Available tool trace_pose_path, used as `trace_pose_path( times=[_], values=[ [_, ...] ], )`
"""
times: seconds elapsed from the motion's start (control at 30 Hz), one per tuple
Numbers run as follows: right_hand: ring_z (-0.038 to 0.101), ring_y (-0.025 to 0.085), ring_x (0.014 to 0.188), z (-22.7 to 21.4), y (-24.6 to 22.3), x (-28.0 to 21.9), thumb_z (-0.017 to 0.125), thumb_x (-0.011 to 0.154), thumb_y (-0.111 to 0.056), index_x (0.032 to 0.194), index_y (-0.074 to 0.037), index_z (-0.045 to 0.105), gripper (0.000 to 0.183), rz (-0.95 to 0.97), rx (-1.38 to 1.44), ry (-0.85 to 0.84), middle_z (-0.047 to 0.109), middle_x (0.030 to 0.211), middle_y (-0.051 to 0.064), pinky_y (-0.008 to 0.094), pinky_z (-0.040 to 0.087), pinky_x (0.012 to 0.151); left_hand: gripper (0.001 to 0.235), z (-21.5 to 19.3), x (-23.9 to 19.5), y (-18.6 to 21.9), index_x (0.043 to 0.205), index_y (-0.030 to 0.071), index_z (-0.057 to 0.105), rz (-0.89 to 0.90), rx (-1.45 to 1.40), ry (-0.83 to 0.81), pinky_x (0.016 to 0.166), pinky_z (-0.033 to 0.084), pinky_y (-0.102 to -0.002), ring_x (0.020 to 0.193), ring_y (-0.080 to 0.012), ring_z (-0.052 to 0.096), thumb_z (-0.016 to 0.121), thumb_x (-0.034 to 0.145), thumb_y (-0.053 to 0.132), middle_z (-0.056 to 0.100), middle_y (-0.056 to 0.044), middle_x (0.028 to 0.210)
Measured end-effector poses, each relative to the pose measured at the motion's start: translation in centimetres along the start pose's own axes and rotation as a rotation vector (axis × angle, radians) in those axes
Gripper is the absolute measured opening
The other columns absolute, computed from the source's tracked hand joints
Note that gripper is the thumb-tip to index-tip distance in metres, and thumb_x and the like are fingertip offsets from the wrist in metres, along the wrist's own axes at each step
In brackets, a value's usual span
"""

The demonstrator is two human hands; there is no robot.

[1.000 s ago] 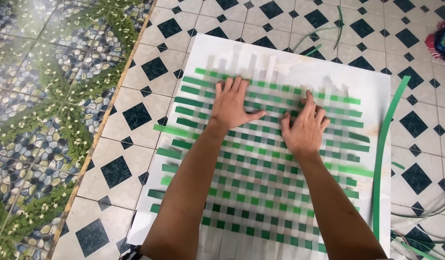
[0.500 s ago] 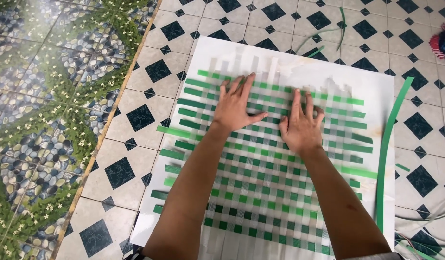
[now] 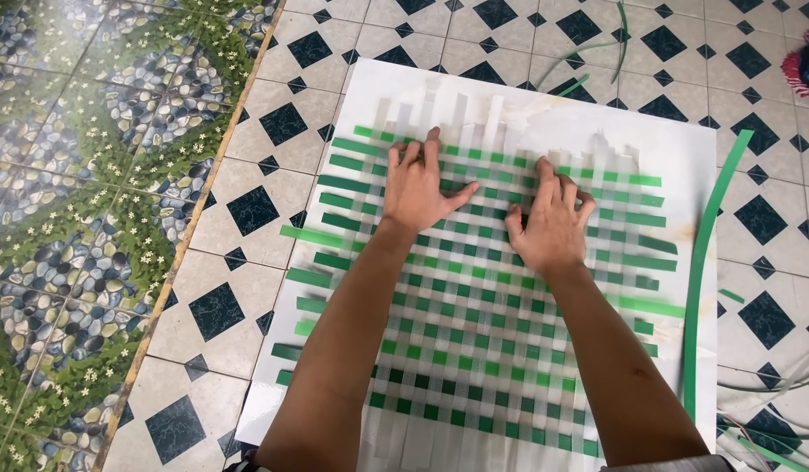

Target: The person weaves green and white plastic straps by hand on a white board, interlacing them to form a checkered pattern. They repeatedly press and adjust the woven section to tighten the structure.

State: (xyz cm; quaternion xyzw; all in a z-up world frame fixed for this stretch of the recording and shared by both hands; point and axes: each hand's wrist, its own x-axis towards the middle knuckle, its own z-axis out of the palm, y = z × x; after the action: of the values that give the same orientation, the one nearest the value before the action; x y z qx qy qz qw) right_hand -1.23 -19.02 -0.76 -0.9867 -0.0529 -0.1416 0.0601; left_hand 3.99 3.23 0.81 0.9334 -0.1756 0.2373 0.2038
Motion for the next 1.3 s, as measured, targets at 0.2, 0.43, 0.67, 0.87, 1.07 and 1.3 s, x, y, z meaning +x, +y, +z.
trace_pose_path(
  times=[0.2,0.43,0.67,0.87,1.07,1.3],
  values=[
    [0.035,0.025,0.121,-0.4,-0.3,-0.1,0.049,0.084,-0.035,0.150,-0.007,0.022,0.076,-0.010,0.020,0.031,0.045,0.133,0.009,0.050,0.018,0.098,0.094,0.1,-0.1,0.0,0.133,-0.002,0.044,0.022,0.027,0.049,0.100,0.031,-0.042,0.103,-0.0220,0.060,0.063,0.077,0.070,0.072,-0.018,0.082],
    [0.026,0.028,0.136,-1.5,-1.0,-0.1,0.050,0.086,-0.030,0.155,-0.003,0.009,0.085,0.000,0.037,0.036,0.039,0.146,0.016,0.050,0.019,0.099,0.091,-0.4,-0.3,0.2,0.137,-0.001,0.042,0.067,0.078,0.091,0.099,0.032,-0.041,0.108,-0.0207,0.059,0.064,0.080,0.066,0.074,-0.014,0.091],
    [0.030,0.026,0.132,-0.7,-0.4,-0.1,0.050,0.085,-0.033,0.151,-0.003,0.019,0.079,0.007,0.042,0.015,0.046,0.143,0.013,0.049,0.018,0.098,0.084,1.6,-0.4,-0.7,0.127,-0.001,0.050,0.067,0.093,0.133,0.098,0.033,-0.042,0.102,-0.0205,0.060,0.060,0.080,0.068,0.072,-0.013,0.076],
    [0.035,0.026,0.128,-1.4,-0.8,-0.2,0.053,0.083,-0.033,0.150,-0.005,0.023,0.078,-0.003,0.015,0.088,0.046,0.135,0.012,0.049,0.022,0.096,0.075,1.2,-0.3,-0.5,0.125,0.002,0.053,0.099,0.157,0.127,0.096,0.035,-0.042,0.101,-0.0209,0.059,0.055,0.084,0.065,0.073,-0.013,0.082],
    [0.047,0.024,0.110,-0.2,-0.4,-0.9,0.053,0.084,-0.039,0.143,-0.005,0.038,0.069,-0.040,-0.260,0.214,0.051,0.115,0.007,0.045,0.029,0.088,0.061,2.1,-0.7,0.9,0.129,0.002,0.048,0.125,0.369,-0.013,0.092,0.040,-0.048,0.101,-0.0299,0.063,0.054,0.090,0.049,0.067,-0.020,0.117],
    [0.043,0.036,0.129,-9.8,-2.5,-3.6,0.055,0.097,-0.032,0.145,-0.008,0.030,0.059,0.127,0.351,0.057,0.040,0.147,0.011,0.062,0.028,0.096,0.054,-11.9,-3.3,8.3,0.136,0.006,0.050,0.059,-0.677,-0.097,0.100,0.047,-0.051,0.115,-0.0321,0.064,0.050,0.099,0.045,0.061,-0.015,0.132]
  ],
)
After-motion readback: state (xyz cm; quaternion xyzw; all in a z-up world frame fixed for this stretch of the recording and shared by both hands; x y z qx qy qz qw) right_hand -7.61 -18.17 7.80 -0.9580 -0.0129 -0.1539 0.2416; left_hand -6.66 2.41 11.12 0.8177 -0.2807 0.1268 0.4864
